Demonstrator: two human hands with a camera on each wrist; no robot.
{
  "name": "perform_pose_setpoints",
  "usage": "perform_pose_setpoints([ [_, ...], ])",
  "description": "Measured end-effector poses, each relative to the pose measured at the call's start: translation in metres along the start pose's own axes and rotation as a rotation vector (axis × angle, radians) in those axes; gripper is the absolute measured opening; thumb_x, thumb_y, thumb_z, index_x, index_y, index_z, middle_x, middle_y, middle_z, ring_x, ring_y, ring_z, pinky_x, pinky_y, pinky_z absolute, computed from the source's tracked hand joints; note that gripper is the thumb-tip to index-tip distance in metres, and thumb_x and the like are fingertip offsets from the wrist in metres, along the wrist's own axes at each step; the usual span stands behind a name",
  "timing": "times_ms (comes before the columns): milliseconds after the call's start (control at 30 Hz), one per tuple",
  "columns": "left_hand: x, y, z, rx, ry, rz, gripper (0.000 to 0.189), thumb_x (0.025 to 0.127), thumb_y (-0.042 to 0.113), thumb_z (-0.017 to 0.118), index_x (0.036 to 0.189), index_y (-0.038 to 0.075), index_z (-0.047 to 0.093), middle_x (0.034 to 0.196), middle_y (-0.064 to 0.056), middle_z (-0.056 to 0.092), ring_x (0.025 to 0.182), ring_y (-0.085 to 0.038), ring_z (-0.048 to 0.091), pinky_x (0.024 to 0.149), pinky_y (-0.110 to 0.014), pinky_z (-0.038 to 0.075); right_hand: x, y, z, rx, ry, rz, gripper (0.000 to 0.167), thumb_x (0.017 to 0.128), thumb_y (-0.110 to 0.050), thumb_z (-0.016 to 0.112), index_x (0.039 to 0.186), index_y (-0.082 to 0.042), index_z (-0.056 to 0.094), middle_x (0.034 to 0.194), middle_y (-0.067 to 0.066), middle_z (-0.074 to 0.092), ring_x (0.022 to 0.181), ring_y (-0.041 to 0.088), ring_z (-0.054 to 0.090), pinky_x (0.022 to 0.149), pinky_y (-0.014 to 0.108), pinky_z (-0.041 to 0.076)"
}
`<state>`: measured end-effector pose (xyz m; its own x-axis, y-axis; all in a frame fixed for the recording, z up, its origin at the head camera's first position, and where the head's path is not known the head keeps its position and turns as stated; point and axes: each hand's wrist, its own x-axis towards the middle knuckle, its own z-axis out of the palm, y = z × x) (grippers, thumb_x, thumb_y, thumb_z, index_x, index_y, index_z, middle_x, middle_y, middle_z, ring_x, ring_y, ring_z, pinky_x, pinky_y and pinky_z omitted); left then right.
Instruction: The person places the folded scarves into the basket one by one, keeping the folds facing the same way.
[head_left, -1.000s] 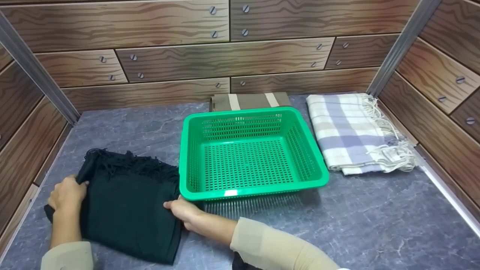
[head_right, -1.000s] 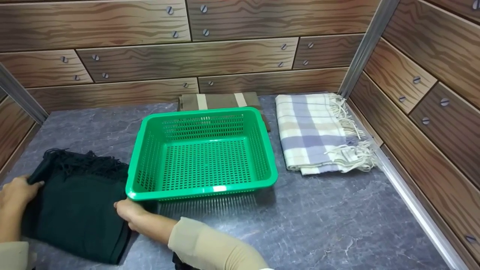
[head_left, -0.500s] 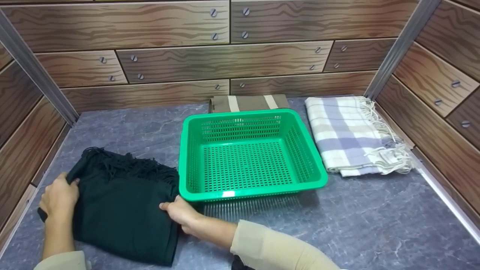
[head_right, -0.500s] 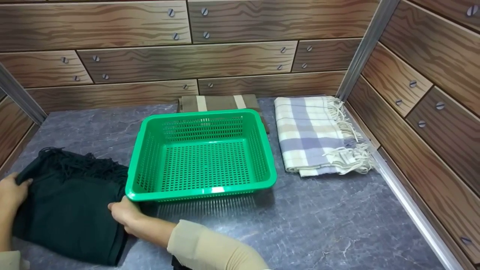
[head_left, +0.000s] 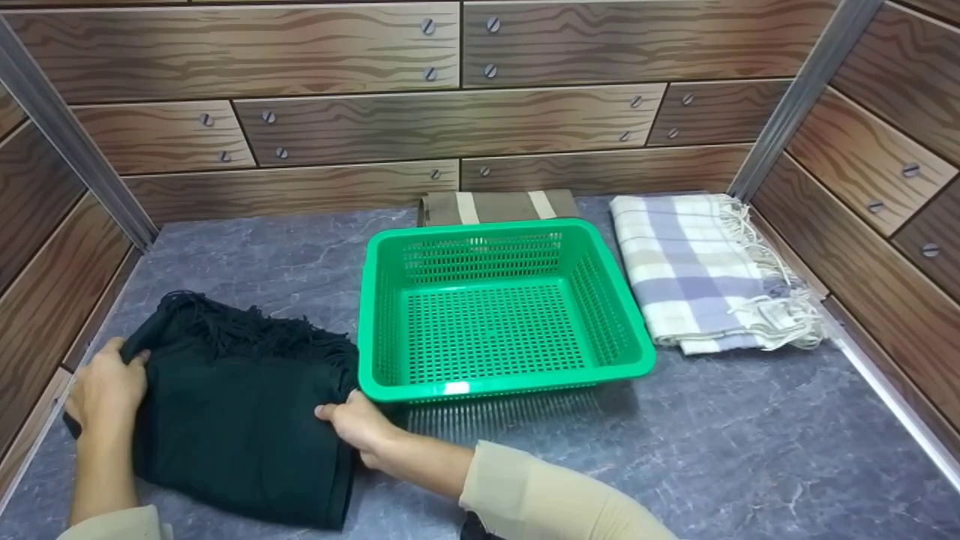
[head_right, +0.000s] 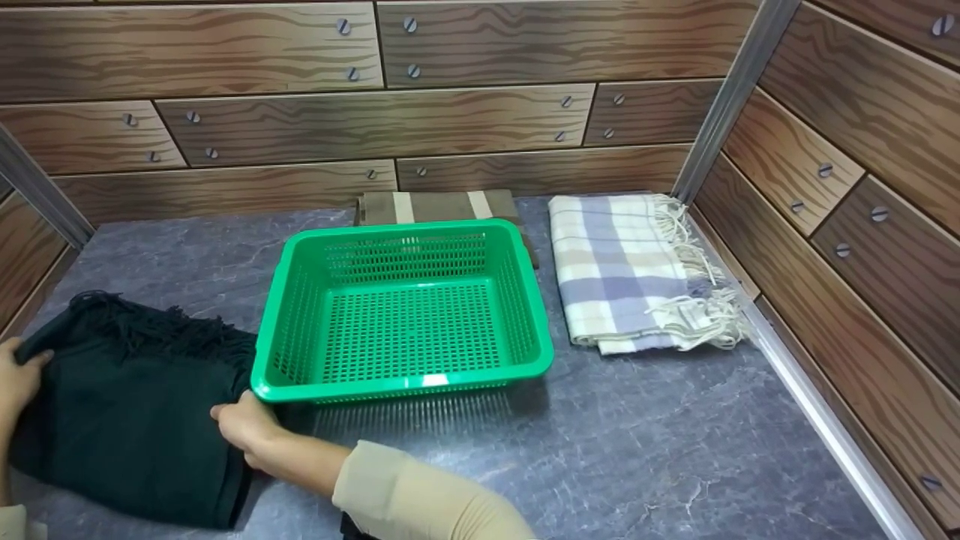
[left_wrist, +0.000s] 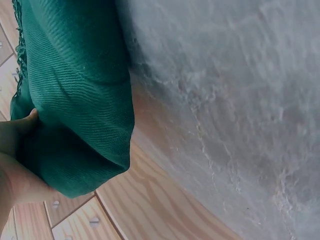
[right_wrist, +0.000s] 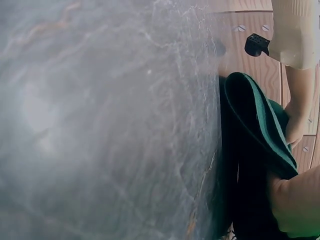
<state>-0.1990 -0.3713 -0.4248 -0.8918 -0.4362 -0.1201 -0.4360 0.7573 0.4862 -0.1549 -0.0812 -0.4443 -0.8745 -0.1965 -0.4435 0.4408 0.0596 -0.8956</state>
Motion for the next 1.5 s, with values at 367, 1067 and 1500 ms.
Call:
perform_pose_setpoints([
  [367,0.000,0.000,-0.009,0.009,0.013,0.009,0.048,0.098,0.033,0.039,0.135,0.001,0.035,0.124,-0.039,0.037,0.102,-0.057,0.039,0.077,-0.062,0.033,-0.004,-0.005,0.005,0.018,0.003,-0.027,0.059,0.087,-0.007,0.060,0.134,0.013,0.030,0.138,0.023,0.032,0.127,0.037,0.028,0.101,0.048,0.025],
  [1067,0.005,-0.019,-0.017,0.023,0.045,-0.053,0.053,0.098,0.035,0.038,0.140,0.003,0.030,0.128,-0.038,0.035,0.106,-0.059,0.036,0.082,-0.064,0.029,-0.015,-0.018,0.013,0.082,-0.028,0.015,0.054,0.085,-0.006,0.062,0.130,0.010,0.036,0.131,0.019,0.039,0.118,0.034,0.039,0.097,0.045,0.032],
  [1500,0.010,-0.035,-0.023,0.026,0.090,-0.088,0.056,0.098,0.039,0.035,0.143,0.006,0.026,0.130,-0.036,0.034,0.108,-0.057,0.035,0.083,-0.064,0.028,-0.020,-0.026,0.017,0.086,-0.016,-0.010,0.063,0.084,-0.008,0.064,0.135,0.011,0.031,0.136,0.021,0.036,0.120,0.034,0.038,0.097,0.045,0.032],
])
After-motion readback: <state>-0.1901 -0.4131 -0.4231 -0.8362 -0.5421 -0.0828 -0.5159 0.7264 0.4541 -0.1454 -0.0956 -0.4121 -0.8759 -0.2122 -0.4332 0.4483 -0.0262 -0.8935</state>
